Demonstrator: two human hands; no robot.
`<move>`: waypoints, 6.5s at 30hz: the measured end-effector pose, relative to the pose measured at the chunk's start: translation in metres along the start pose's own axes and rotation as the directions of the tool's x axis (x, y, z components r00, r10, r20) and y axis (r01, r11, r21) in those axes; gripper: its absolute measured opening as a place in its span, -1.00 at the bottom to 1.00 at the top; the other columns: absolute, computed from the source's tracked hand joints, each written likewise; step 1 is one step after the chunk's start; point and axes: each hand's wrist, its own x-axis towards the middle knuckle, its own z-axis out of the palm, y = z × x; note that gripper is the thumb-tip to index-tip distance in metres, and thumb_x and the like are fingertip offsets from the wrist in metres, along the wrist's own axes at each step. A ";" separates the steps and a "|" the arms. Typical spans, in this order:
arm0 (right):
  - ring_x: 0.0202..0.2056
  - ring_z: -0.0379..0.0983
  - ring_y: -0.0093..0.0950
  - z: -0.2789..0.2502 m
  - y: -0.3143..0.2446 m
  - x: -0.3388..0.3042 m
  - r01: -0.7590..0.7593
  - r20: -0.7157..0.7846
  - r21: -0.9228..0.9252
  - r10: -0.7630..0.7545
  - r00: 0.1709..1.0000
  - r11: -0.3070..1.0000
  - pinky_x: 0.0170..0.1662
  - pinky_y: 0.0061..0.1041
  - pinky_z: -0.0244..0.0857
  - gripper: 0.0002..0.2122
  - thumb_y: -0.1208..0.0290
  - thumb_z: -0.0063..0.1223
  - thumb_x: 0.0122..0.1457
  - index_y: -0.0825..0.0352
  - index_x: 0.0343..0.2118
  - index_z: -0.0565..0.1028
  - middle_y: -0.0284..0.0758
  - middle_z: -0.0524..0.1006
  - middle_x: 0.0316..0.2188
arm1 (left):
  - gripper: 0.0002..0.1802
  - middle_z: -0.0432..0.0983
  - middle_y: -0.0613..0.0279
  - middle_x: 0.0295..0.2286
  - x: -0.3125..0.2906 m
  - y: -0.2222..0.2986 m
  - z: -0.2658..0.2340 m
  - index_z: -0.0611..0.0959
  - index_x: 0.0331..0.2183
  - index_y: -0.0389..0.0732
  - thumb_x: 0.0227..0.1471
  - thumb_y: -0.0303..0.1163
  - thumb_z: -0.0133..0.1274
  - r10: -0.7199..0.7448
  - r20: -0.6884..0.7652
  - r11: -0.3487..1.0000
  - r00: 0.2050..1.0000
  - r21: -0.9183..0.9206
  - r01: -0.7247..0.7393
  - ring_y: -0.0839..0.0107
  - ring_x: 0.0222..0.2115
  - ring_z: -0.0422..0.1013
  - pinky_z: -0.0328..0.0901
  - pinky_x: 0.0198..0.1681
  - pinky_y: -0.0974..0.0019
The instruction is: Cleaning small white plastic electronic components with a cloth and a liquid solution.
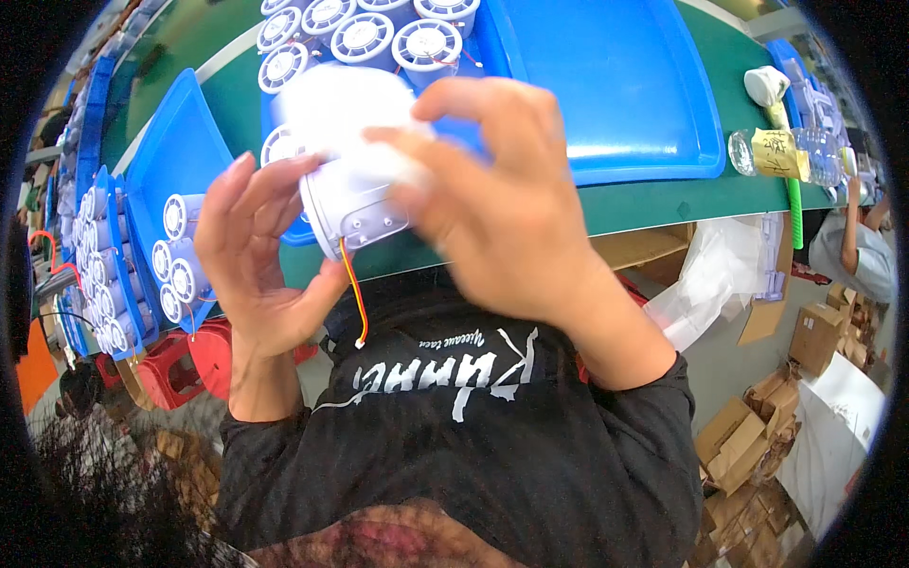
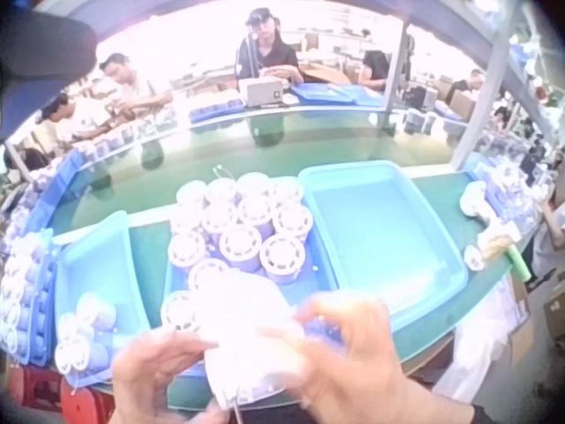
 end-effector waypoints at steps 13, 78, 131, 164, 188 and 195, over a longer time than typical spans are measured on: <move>-0.15 0.41 -0.52 0.014 0.019 -0.030 -0.372 0.373 0.918 0.617 0.693 -0.137 -0.06 -0.51 0.27 -0.54 0.28 0.00 0.23 0.51 0.08 0.33 -0.24 0.50 -0.13 | -0.13 0.37 -0.16 -0.03 0.000 -0.016 0.003 0.19 0.12 -0.29 -0.28 -0.85 0.10 0.004 0.030 0.999 1.000 -0.042 -0.003 -0.02 0.06 0.34 0.27 0.10 0.05; -0.05 0.41 -0.53 0.035 -0.021 -0.025 -0.894 0.892 0.410 -0.127 0.434 -0.181 0.06 -0.51 0.25 -0.62 0.25 -0.15 0.34 0.47 0.03 0.42 -0.26 0.52 -0.09 | -0.41 0.41 0.04 -0.09 -0.005 0.008 -0.138 0.48 -0.02 -0.19 -0.20 -0.59 0.14 -0.592 -0.161 0.492 0.789 0.704 0.512 0.09 -0.14 0.43 0.35 -0.08 0.23; -0.33 0.47 -0.51 0.012 -0.017 -0.002 -0.496 0.366 0.868 0.689 0.625 -0.011 -0.29 -0.58 0.31 -0.69 0.24 -0.17 0.30 0.46 -0.18 0.41 -0.27 0.52 -0.32 | -0.26 0.42 -0.01 -0.10 -0.009 0.004 -0.025 0.33 0.02 -0.41 -0.26 -0.62 0.27 -0.447 -0.193 0.853 0.873 -0.384 0.352 0.31 -0.09 0.44 0.33 -0.01 0.35; -0.49 0.23 -0.67 0.039 -0.027 -0.003 -0.221 0.005 0.774 0.343 0.939 0.594 -0.41 -0.65 0.16 -0.84 0.35 -0.07 0.30 0.33 -0.34 0.37 -0.44 0.39 -0.49 | -0.25 0.44 -0.05 -0.04 0.007 0.020 -0.008 0.38 0.08 -0.39 -0.19 -0.57 0.31 -0.335 -0.069 0.930 0.940 -0.184 0.318 0.22 -0.03 0.42 0.36 -0.01 0.26; -0.42 0.23 -0.64 0.039 -0.030 -0.017 -0.320 0.108 0.826 0.426 0.898 0.465 -0.31 -0.59 0.16 -0.76 0.26 -0.13 0.33 0.35 -0.33 0.39 -0.40 0.36 -0.43 | -0.21 0.39 -0.08 0.04 0.002 0.003 -0.018 0.37 0.10 -0.39 -0.19 -0.56 0.33 -0.156 0.102 0.987 0.983 0.067 0.149 0.16 0.01 0.40 0.37 -0.01 0.22; -0.43 0.28 -0.47 0.041 -0.023 -0.017 -0.109 -0.133 0.602 0.234 0.963 0.791 -0.31 -0.55 0.17 -0.81 0.33 -0.03 0.27 0.38 -0.35 0.37 -0.28 0.40 -0.41 | -0.29 0.39 -0.06 0.02 0.002 0.013 -0.012 0.34 0.10 -0.36 -0.10 -0.58 0.24 -0.468 0.097 0.797 0.878 -0.383 0.468 0.17 0.03 0.38 0.34 0.01 0.26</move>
